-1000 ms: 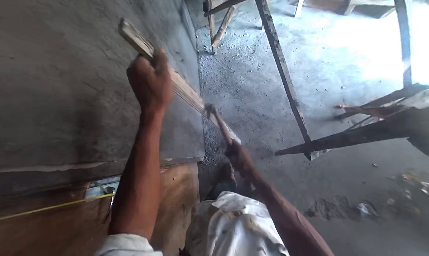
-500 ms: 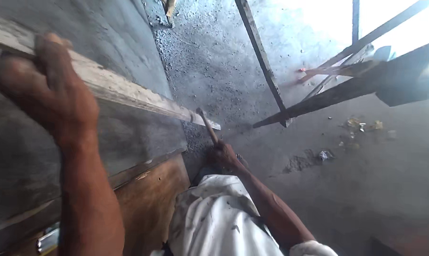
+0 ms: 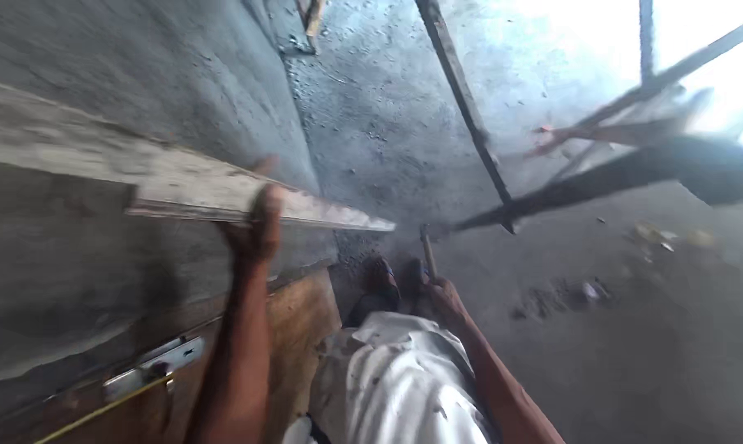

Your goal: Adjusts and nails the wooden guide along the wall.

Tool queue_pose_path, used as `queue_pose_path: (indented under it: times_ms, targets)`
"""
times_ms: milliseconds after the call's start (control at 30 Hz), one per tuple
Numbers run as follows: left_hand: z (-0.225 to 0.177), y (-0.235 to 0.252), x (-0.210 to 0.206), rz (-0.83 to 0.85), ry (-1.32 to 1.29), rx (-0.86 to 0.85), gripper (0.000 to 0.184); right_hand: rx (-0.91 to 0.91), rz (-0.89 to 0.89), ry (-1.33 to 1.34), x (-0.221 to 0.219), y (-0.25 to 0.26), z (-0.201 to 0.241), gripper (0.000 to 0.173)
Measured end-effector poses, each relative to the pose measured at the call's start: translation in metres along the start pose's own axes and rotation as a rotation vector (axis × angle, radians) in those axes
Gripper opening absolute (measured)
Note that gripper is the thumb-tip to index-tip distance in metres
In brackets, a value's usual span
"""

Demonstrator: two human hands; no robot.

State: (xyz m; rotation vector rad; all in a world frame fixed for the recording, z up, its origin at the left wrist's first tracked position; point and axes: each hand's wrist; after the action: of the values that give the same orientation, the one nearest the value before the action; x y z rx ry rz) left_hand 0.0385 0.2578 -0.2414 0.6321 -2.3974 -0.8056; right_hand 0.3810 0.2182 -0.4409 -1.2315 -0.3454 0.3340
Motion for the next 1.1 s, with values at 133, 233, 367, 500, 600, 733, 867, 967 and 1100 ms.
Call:
queue_pose_path:
  times_ms: [133,233,367,500,600,733,867,967,1100]
  targets:
    - [0.000,0.003,-0.029,-0.083,-0.017,0.096,0.034,0.078,0.037,-0.081,-0.002,0.000,0.016,0.022]
    - [-0.016,0.033,-0.039,-0.137,0.078,0.043,0.026,0.109,0.013,-0.133,0.005,0.007,0.029,0.021]
    - [-0.061,0.093,-0.041,-0.295,0.200,-0.005,0.016,0.152,-0.121,0.124,0.005,-0.002,0.049,0.030]
    - [-0.092,0.140,-0.036,-0.490,0.064,-0.029,0.025,0.210,-0.170,0.079,-0.038,0.007,0.086,0.042]
    - [-0.103,0.164,-0.042,-0.534,0.015,-0.096,0.022,0.253,0.085,-0.423,-0.032,0.003,0.121,0.038]
    - [-0.088,0.183,-0.008,-0.434,0.090,-0.110,0.021,0.297,0.018,0.194,-0.036,-0.006,0.125,0.026]
    - [-0.026,0.184,0.026,-0.386,0.059,-0.337,0.026,0.272,0.073,0.044,-0.062,-0.016,0.113,0.034]
    - [-0.036,0.195,0.011,-0.449,0.080,-0.193,0.024,0.282,0.246,-0.286,-0.054,-0.022,0.121,0.029]
    - [-0.043,0.205,0.069,-0.308,0.096,-0.019,0.024,0.231,0.046,0.075,-0.026,-0.008,0.119,0.030]
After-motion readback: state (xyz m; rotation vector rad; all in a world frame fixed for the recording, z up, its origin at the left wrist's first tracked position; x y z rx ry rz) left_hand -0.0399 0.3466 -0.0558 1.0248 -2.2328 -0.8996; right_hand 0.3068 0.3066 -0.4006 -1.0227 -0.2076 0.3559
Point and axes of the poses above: each hand's wrist, its own y-axis towards the middle knuckle, its own x-axis out of the back of the hand, z = x × y, and after that the axes turned 11 degrees about -x, right-handed
